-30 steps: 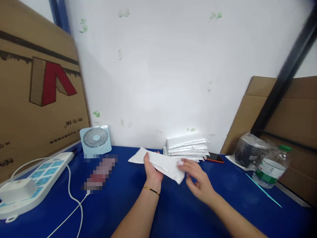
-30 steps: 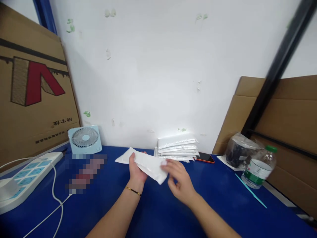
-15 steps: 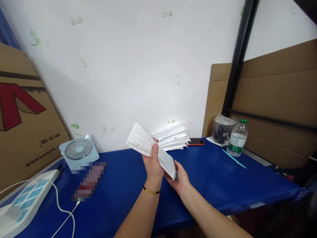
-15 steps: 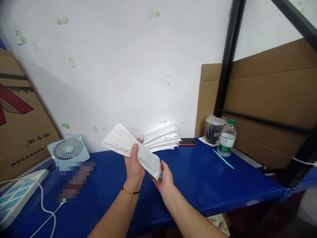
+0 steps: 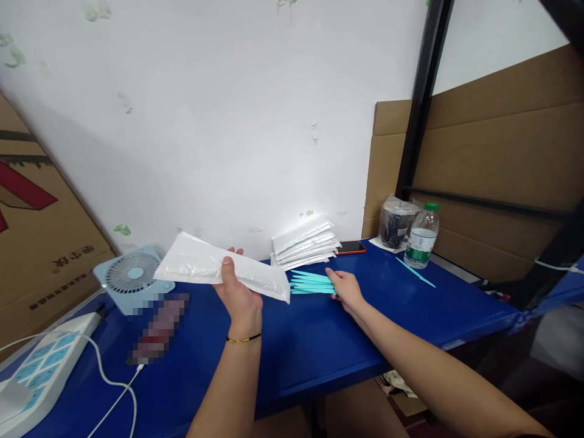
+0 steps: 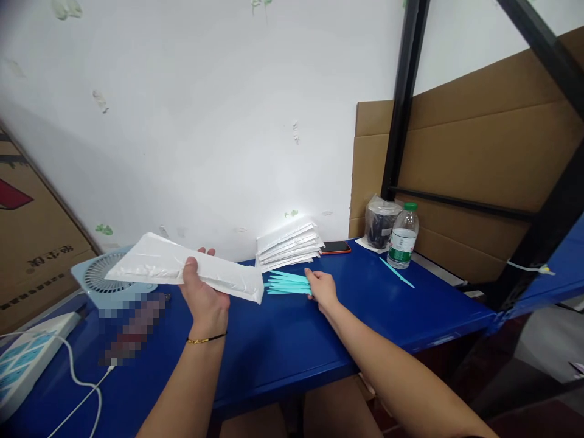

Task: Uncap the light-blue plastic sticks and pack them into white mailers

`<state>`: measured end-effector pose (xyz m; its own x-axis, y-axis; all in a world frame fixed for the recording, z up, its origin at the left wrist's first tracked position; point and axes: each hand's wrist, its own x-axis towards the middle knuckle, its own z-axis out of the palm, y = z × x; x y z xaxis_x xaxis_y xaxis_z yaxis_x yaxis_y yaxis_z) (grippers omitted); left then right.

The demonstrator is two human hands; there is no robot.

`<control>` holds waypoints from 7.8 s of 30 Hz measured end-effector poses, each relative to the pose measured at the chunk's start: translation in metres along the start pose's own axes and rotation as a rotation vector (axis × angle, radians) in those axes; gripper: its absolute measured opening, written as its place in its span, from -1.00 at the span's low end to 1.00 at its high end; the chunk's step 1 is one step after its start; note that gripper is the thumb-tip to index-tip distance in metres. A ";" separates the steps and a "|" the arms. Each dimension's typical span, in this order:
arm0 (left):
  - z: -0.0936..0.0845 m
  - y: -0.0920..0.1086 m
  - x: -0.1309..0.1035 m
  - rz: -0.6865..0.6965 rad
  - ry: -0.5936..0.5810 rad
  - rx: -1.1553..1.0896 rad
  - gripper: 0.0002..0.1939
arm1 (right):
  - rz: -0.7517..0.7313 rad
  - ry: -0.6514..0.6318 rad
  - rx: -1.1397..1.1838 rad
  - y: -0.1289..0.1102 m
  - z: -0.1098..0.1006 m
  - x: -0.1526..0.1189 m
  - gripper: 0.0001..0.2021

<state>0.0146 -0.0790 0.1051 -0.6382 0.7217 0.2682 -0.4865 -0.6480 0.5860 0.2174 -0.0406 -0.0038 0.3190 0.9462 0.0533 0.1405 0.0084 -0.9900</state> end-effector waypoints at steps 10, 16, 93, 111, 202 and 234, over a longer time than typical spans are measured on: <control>-0.016 -0.010 0.009 0.026 -0.056 0.022 -0.53 | -0.412 -0.053 -0.537 0.015 0.012 0.012 -0.62; -0.012 -0.008 0.010 0.027 -0.116 0.005 -0.53 | -0.502 -0.129 -0.699 0.017 0.015 0.011 -0.68; -0.060 -0.137 0.040 0.009 -1.267 1.471 -0.89 | -0.460 -0.633 -0.633 0.017 -0.032 0.099 -0.87; -0.052 -0.110 0.020 -0.135 -1.455 1.421 -0.82 | -0.449 -1.009 -0.796 -0.008 -0.046 0.074 -0.75; -0.039 -0.096 0.018 0.145 -1.337 1.665 -0.85 | -0.435 -0.865 -0.823 -0.017 -0.051 0.065 -0.78; -0.036 -0.091 0.008 0.084 -1.580 1.626 -0.80 | -0.466 -1.062 -0.844 -0.024 -0.040 0.044 -0.76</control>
<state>0.0324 -0.0233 0.0269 0.6013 0.7984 0.0317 0.7686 -0.5887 0.2504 0.2651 -0.0119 0.0270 -0.6958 0.7029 -0.1476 0.6601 0.5448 -0.5172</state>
